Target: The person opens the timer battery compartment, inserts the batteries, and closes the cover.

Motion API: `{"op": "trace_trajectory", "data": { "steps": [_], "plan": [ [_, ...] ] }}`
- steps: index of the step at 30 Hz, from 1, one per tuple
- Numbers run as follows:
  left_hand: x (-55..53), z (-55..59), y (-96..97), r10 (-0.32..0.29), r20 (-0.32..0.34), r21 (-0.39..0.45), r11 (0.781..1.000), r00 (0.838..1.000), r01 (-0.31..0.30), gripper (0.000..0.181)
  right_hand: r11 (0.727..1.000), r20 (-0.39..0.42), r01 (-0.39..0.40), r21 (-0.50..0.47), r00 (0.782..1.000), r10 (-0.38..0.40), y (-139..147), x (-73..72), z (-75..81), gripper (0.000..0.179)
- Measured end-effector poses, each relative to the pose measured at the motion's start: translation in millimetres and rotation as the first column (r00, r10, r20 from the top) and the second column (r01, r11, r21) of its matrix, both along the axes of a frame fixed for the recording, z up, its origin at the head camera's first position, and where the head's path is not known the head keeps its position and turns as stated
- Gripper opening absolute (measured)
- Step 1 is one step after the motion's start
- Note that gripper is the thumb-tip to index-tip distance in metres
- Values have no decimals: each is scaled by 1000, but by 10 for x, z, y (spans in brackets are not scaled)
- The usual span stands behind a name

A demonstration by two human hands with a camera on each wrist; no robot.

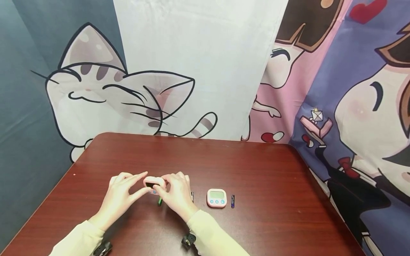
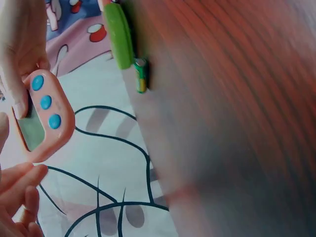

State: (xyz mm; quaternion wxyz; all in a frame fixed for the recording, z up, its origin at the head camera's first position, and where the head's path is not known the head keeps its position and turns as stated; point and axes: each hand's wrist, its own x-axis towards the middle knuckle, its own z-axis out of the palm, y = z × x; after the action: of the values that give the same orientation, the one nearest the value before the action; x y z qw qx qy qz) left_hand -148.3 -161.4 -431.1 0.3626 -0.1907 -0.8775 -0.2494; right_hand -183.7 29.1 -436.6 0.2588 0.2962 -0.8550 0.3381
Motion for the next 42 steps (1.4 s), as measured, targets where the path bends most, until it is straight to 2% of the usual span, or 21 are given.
{"op": "trace_trajectory", "data": {
  "steps": [4, 11, 14, 17, 19, 22, 27, 30, 33, 37, 42],
  "plan": [
    [26, 11, 20, 32, 31, 27, 999, 999, -33, 48, 1000, -89, 7, -13, 996, -8, -12, 15, -10, 19],
    [50, 16, 40, 90, 50, 15, 996, 995, -91, 46, 1000, -169, 17, 1, 985, -17, -34, 47, -25, 24],
    [64, 25, 49, 126, 102, 19, 992, 987, -128, 43, 1000, -192, 21, -2, 981, -21, -37, 54, -25, 24],
    [82, 48, 63, 151, 179, 38, 986, 972, -160, 37, 999, -206, 35, -3, 978, -35, -40, 53, -21, 23],
    [91, 66, 69, 162, 241, 59, 982, 957, -181, 34, 999, -220, 41, -7, 975, -41, -39, 50, -22, 22],
    [96, 99, 70, 157, 349, 99, 974, 924, -203, 31, 999, -244, 38, -14, 969, -40, -32, 45, -23, 24],
    [84, 146, 60, 101, 528, 174, 959, 843, -223, 35, 1000, -309, 9, -23, 951, -15, -17, 41, -43, 30],
    [73, 151, 53, 71, 598, 201, 951, 798, -235, 37, 1000, -349, -5, -22, 937, -3, -12, 43, -57, 32],
    [61, 144, 49, 45, 643, 212, 949, 764, -234, 37, 1000, -379, -8, -13, 926, 3, -10, 48, -53, 32],
    [47, 133, 48, 10, 679, 225, 949, 734, -221, 37, 1000, -418, -9, 22, 908, 17, -12, 57, -43, 33],
    [54, 144, 64, -7, 702, 233, 947, 712, -220, 36, 997, -493, -27, 67, 868, 57, -23, 65, -69, 30]
  ]
}}
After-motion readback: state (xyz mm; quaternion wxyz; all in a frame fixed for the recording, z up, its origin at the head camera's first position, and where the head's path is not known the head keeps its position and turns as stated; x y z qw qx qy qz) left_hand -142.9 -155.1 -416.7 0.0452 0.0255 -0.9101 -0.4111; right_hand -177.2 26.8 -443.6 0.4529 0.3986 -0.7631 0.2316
